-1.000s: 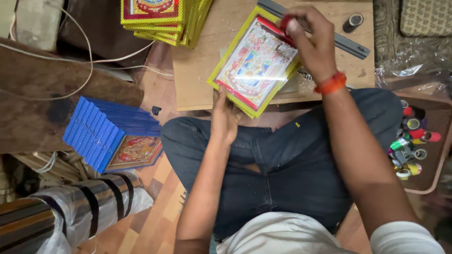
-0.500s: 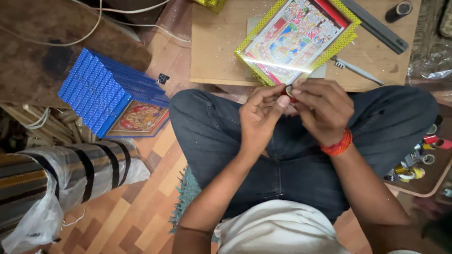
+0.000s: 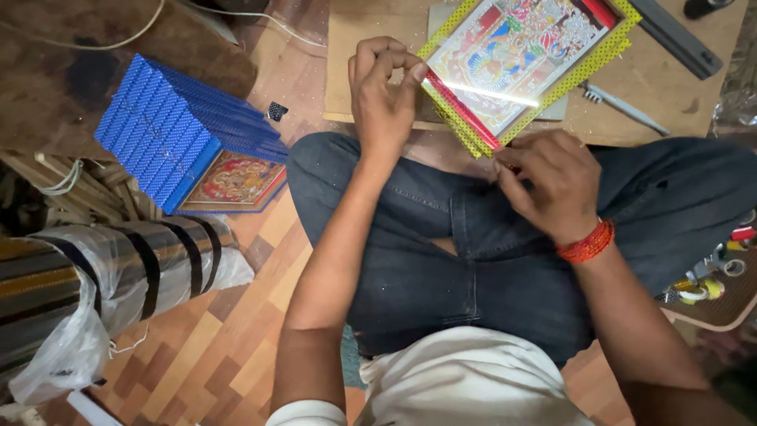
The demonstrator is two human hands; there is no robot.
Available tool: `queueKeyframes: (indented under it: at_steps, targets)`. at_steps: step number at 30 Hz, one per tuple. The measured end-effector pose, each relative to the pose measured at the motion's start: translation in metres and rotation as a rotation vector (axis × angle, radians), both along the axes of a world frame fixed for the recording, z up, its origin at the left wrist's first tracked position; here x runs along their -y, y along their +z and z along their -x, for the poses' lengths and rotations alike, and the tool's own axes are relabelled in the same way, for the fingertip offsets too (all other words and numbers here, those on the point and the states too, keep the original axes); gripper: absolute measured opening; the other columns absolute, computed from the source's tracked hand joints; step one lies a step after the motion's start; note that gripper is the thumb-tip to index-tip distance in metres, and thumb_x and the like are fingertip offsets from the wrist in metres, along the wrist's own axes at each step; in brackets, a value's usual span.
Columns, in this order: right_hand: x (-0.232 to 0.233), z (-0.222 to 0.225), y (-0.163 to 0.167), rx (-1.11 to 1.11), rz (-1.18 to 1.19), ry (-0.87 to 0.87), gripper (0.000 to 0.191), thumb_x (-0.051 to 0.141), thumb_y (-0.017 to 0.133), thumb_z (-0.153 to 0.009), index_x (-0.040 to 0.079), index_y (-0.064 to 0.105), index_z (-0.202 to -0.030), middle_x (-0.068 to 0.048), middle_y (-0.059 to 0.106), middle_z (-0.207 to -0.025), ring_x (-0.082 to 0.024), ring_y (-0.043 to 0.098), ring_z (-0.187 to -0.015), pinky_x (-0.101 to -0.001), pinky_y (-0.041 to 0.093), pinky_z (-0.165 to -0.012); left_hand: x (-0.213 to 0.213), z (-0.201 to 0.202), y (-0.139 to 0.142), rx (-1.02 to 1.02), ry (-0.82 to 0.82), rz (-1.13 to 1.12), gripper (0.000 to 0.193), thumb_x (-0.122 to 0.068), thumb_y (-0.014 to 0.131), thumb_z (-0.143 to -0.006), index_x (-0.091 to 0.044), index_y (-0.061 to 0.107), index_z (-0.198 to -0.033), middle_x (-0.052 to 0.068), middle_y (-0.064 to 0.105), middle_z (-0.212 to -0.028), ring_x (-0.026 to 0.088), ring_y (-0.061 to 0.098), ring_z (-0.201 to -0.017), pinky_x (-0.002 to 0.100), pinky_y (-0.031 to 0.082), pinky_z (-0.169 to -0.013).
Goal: The person sits cross-legged and repeatedly applies red tape to the edges of small framed pictures with yellow borders. They smooth the tape along each side, then stack the finished frames on a nearby pile.
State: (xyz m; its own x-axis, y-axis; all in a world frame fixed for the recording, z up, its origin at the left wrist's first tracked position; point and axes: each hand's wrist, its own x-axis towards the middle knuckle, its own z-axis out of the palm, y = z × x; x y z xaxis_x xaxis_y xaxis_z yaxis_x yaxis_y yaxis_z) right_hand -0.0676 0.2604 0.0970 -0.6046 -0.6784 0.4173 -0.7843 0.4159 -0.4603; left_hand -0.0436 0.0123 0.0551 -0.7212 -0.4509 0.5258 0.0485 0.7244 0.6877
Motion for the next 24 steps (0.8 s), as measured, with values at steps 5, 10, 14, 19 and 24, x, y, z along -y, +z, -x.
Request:
queueKeyframes:
  at_steps: [5, 10, 14, 19, 24]
  targets:
    - [-0.002, 0.004, -0.002, -0.017, 0.009, 0.031, 0.024, 0.008, 0.082, -0.084, 0.008, 0.077, -0.107, -0.008, 0.066, -0.096, -0.029, 0.065, -0.11, -0.0422, 0.051, -0.096, -0.001, 0.002, -0.007, 0.054, -0.075, -0.377, 0.009, -0.011, 0.076, -0.093, -0.003, 0.072, -0.095, 0.005, 0.064, -0.106, 0.016, 0.068, -0.093, 0.027, 0.057, -0.068]
    - [-0.003, 0.007, -0.005, 0.014, 0.012, 0.044, 0.022, 0.007, 0.081, -0.088, 0.007, 0.077, -0.11, -0.007, 0.062, -0.091, -0.029, 0.066, -0.11, -0.0416, 0.054, -0.096, 0.002, -0.001, -0.011, 0.078, -0.083, -0.441, 0.005, -0.006, 0.077, -0.093, -0.002, 0.075, -0.094, 0.003, 0.065, -0.107, 0.011, 0.067, -0.092, 0.023, 0.054, -0.063]
    - [-0.004, 0.007, -0.007, 0.028, -0.002, 0.04, 0.023, 0.007, 0.081, -0.088, 0.007, 0.078, -0.111, -0.007, 0.061, -0.089, -0.028, 0.066, -0.109, -0.0406, 0.055, -0.094, 0.001, -0.002, -0.012, 0.066, -0.084, -0.458, 0.004, -0.004, 0.077, -0.093, -0.002, 0.075, -0.095, 0.003, 0.066, -0.108, 0.01, 0.068, -0.09, 0.021, 0.054, -0.062]
    - [-0.003, 0.007, -0.007, 0.021, -0.006, 0.042, 0.023, 0.006, 0.081, -0.088, 0.007, 0.079, -0.111, -0.007, 0.061, -0.088, -0.028, 0.066, -0.11, -0.0391, 0.055, -0.091, -0.001, -0.002, -0.012, 0.06, -0.069, -0.456, 0.006, -0.006, 0.077, -0.094, -0.001, 0.074, -0.096, 0.003, 0.066, -0.108, 0.01, 0.068, -0.09, 0.021, 0.056, -0.063]
    - [-0.002, 0.006, -0.008, 0.027, -0.033, 0.033, 0.023, 0.007, 0.082, -0.087, 0.007, 0.079, -0.11, -0.006, 0.062, -0.087, -0.029, 0.064, -0.111, -0.0386, 0.055, -0.088, -0.002, -0.001, -0.01, 0.038, -0.068, -0.448, 0.007, -0.008, 0.076, -0.095, -0.001, 0.074, -0.095, 0.003, 0.065, -0.107, 0.011, 0.069, -0.09, 0.023, 0.058, -0.064]
